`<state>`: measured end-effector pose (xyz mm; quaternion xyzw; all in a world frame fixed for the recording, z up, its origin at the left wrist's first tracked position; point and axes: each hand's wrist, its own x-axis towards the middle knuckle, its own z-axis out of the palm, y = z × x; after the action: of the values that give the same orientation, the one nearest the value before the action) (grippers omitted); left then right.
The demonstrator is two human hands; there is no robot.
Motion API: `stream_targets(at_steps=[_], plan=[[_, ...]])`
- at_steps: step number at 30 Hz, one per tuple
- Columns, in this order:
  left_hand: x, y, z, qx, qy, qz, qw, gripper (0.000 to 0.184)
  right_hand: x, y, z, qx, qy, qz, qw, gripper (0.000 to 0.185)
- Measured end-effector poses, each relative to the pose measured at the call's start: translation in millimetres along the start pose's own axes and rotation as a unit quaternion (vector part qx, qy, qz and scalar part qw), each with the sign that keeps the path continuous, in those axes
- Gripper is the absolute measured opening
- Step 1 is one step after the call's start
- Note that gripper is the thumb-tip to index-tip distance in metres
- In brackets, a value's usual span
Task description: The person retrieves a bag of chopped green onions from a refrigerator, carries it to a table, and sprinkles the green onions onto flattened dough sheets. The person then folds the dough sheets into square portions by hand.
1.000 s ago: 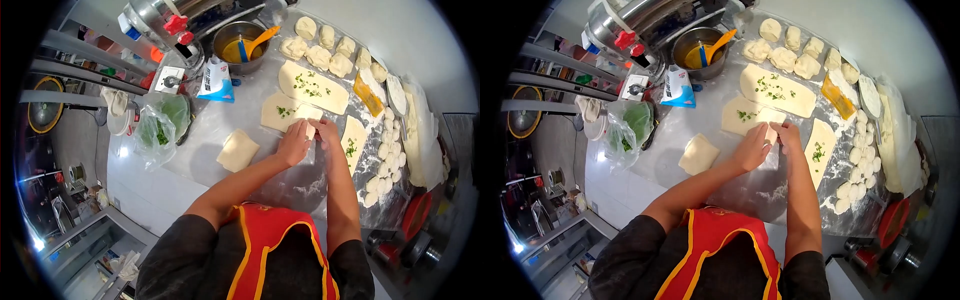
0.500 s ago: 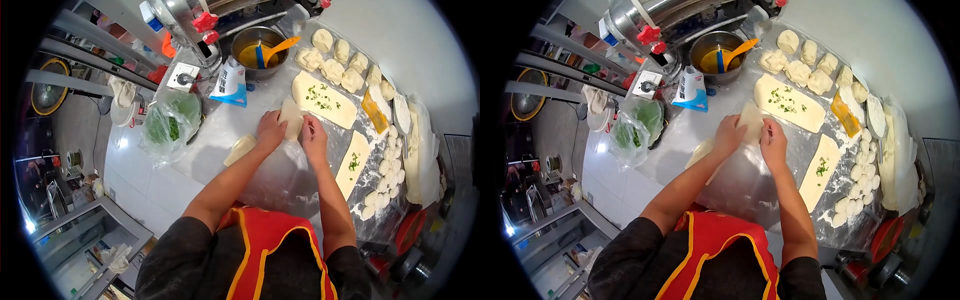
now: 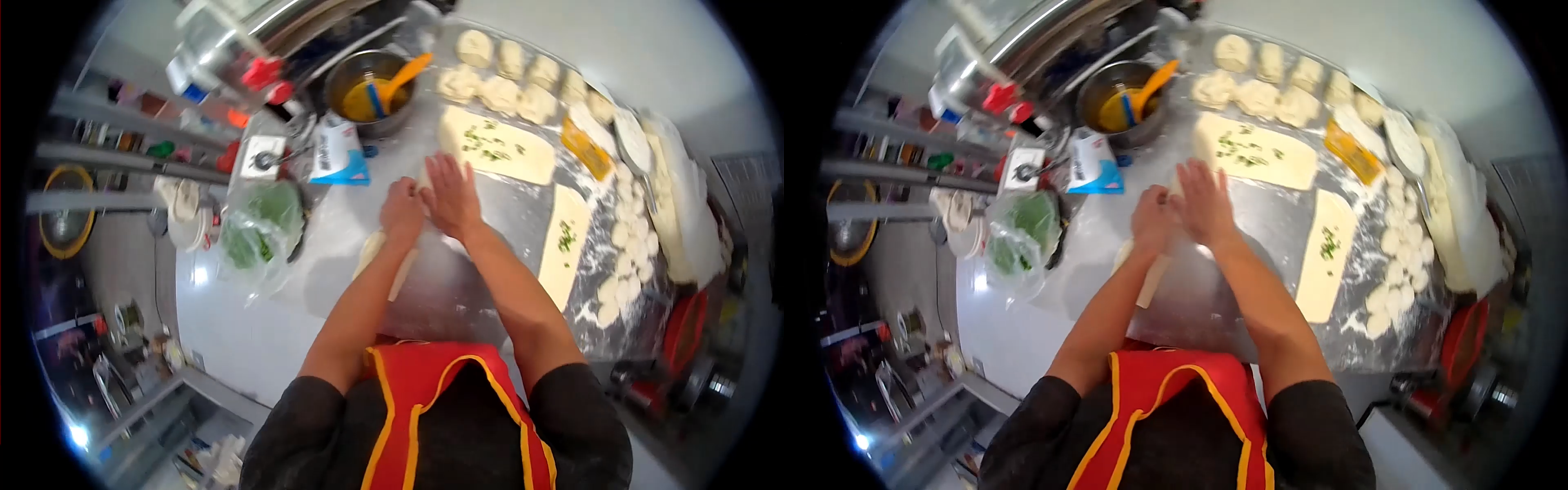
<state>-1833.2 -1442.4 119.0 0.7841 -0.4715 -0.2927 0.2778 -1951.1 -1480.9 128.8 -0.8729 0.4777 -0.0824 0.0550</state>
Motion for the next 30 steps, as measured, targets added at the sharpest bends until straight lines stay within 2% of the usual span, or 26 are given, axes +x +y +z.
stream_targets(at_steps=[2,3,5,6,7,8,9,10,11,12,13,17,22,25,30], plan=[[3.7,-0.8,-5.9,-0.008,-0.032,0.018,0.999,0.021,-5.0,6.7,-2.1,0.050,0.013,-0.015,0.999,0.056],[2.4,2.2,-8.7,-0.013,-0.016,0.031,0.999,0.022,-8.0,10.4,-9.8,0.078,0.019,-0.027,0.996,0.056],[-7.7,6.9,-13.2,-0.019,0.017,0.048,0.999,0.022,-31.8,22.5,-47.2,0.166,0.045,0.029,0.985,0.055],[-16.0,14.5,-13.5,-0.022,0.036,0.093,0.995,0.022,-48.9,30.8,-63.1,0.211,0.057,0.055,0.974,0.055],[-25.3,23.7,-13.5,-0.027,0.054,0.137,0.989,0.022,-76.2,53.9,-50.1,0.221,0.148,0.072,0.961,0.052],[-35.1,30.2,-9.5,-0.032,0.073,0.180,0.980,0.022,-104.5,68.8,-66.7,0.269,0.133,0.166,0.939,0.046],[-46.8,34.0,2.1,-0.032,0.022,0.225,0.973,0.019,-132.4,80.0,-83.1,0.265,0.181,0.229,0.919,0.039],[-61.0,38.3,13.0,-0.036,-0.043,0.283,0.958,0.019,-166.8,103.4,-72.4,0.309,0.196,0.337,0.867,0.035],[-76.2,43.5,25.4,-0.041,-0.105,0.337,0.935,0.019,-205.6,130.5,-65.9,0.225,0.200,0.374,0.877,0.028],[-90.0,50.3,42.2,-0.034,-0.132,0.368,0.920,0.022,-229.1,145.2,-71.7,0.228,0.181,0.404,0.867,0.026],[-101.7,61.0,57.1,-0.012,-0.168,0.377,0.911,0.023,-246.5,156.6,-73.2,0.232,0.197,0.403,0.863,0.028],[-115.5,99.8,111.5,0.001,-0.217,0.514,0.830,0.032,-251.7,165.6,-88.0,0.117,0.169,0.280,0.938,0.036],[-111.8,127.2,157.0,0.091,-0.252,0.602,0.752,0.048,-247.8,176.2,-87.5,0.136,0.168,0.240,0.946,0.040],[-99.8,135.4,163.5,0.165,-0.268,0.556,0.770,0.051,-246.7,185.2,-84.0,0.151,0.154,0.211,0.953,0.041],[-66.3,145.9,168.5,0.229,-0.215,0.566,0.763,0.052,-232.2,197.2,-81.3,0.121,0.106,0.128,0.979,0.042]])
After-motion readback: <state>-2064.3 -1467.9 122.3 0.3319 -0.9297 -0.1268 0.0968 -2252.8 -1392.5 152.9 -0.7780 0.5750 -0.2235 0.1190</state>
